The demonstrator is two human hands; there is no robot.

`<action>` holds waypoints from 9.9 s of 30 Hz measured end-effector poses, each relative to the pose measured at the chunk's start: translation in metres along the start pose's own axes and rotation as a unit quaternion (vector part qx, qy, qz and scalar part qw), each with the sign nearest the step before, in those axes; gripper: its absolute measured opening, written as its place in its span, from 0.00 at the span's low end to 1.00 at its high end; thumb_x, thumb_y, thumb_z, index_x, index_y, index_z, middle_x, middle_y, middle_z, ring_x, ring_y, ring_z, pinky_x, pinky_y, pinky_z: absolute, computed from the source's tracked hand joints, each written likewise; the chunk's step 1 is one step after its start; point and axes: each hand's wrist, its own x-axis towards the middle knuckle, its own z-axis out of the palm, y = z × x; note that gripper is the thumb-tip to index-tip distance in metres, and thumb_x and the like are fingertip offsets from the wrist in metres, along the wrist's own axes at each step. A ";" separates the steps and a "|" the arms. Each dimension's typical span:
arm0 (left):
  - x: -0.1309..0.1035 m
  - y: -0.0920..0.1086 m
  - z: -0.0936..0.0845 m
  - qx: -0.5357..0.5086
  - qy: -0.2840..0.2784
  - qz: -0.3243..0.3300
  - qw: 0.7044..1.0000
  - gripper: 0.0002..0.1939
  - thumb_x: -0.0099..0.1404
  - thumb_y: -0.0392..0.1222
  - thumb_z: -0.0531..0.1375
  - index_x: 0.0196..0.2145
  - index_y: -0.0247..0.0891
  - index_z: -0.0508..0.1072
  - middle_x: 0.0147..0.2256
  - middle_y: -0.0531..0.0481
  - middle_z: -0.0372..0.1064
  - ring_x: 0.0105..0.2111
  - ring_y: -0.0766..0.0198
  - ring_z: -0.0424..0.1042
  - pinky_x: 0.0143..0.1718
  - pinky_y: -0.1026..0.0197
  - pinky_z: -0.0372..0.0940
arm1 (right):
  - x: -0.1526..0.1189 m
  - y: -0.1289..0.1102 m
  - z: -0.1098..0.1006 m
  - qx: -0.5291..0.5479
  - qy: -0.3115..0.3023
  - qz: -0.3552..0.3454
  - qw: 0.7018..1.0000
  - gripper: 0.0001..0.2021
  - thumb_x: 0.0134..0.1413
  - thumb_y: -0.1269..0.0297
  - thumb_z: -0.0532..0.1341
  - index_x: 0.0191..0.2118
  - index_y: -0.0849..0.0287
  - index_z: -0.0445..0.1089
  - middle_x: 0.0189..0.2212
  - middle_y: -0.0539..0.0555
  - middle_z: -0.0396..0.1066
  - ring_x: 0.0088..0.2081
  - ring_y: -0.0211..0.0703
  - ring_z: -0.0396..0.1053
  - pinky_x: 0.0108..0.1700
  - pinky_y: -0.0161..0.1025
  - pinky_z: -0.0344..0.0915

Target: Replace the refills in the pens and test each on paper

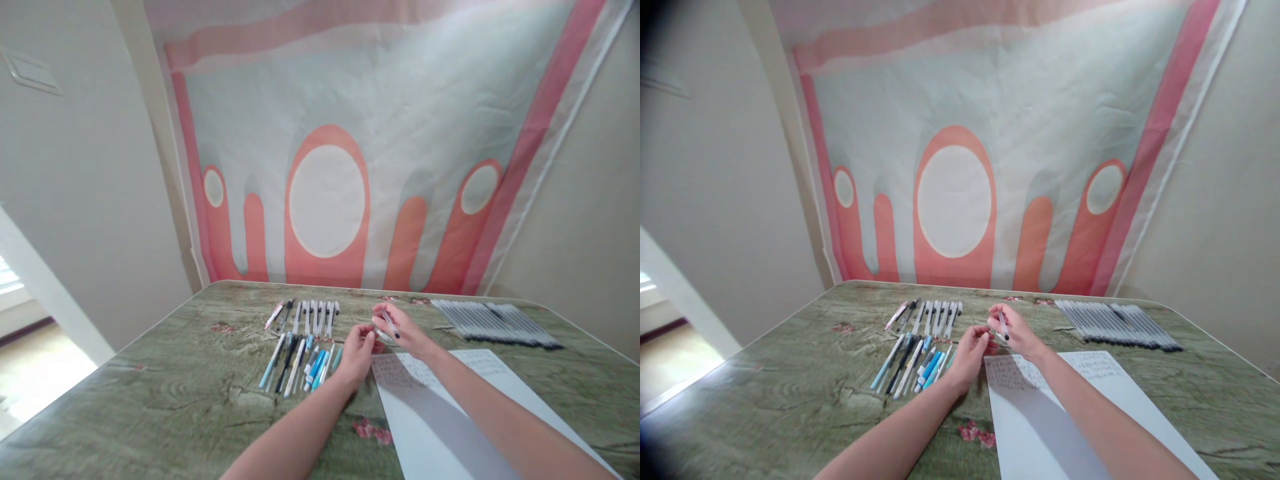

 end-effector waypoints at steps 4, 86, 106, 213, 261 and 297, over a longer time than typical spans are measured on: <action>-0.003 0.011 0.005 -0.119 -0.025 -0.054 0.991 0.15 0.54 0.49 0.61 0.33 0.34 0.67 0.27 0.51 0.65 0.26 0.70 0.65 0.31 0.65 0.59 | -0.018 -0.014 0.011 0.066 0.009 0.002 0.998 0.14 0.48 0.56 0.58 0.39 0.56 0.58 0.29 0.49 0.61 0.29 0.37 0.62 0.30 0.34 0.61; 0.002 0.012 -0.005 -0.276 -0.013 -0.128 0.952 0.07 0.52 0.35 0.62 0.26 0.33 0.65 0.24 0.52 0.65 0.23 0.73 0.63 0.26 0.70 0.57 | -0.043 -0.010 0.022 -0.044 0.140 -0.045 0.988 0.08 0.52 0.59 0.55 0.29 0.58 0.61 0.24 0.49 0.62 0.25 0.36 0.59 0.27 0.34 0.57; 0.002 0.010 -0.007 -0.234 -0.023 -0.113 0.965 0.12 0.48 0.40 0.66 0.25 0.34 0.65 0.25 0.52 0.66 0.23 0.73 0.63 0.28 0.70 0.56 | -0.045 -0.009 0.023 -0.071 0.141 -0.059 0.986 0.07 0.52 0.62 0.54 0.28 0.58 0.60 0.22 0.47 0.60 0.24 0.36 0.59 0.27 0.33 0.57; 0.002 0.021 -0.002 -0.194 0.076 0.003 0.978 0.27 0.51 0.42 0.65 0.44 0.39 0.56 0.29 0.53 0.68 0.28 0.69 0.69 0.33 0.65 0.61 | -0.055 -0.012 0.019 -0.346 0.042 -0.308 0.885 0.07 0.54 0.70 0.51 0.37 0.60 0.63 0.29 0.53 0.67 0.32 0.42 0.63 0.37 0.41 0.57; 0.003 0.007 0.001 -0.099 -0.001 -0.042 0.994 0.44 0.50 0.40 0.66 0.58 0.40 0.45 0.41 0.42 0.69 0.41 0.61 0.69 0.44 0.58 0.61 | -0.018 -0.006 -0.052 -0.433 0.091 0.041 0.896 0.09 0.54 0.69 0.53 0.40 0.60 0.66 0.30 0.54 0.73 0.34 0.41 0.70 0.35 0.35 0.61; -0.006 -0.001 0.005 0.168 -0.118 0.059 0.977 0.15 0.51 0.29 0.60 0.39 0.36 0.68 0.34 0.45 0.68 0.33 0.63 0.68 0.39 0.58 0.63 | -0.029 0.064 -0.128 -0.647 0.204 0.222 0.700 0.12 0.54 0.63 0.53 0.38 0.67 0.69 0.35 0.64 0.68 0.38 0.52 0.68 0.35 0.41 0.61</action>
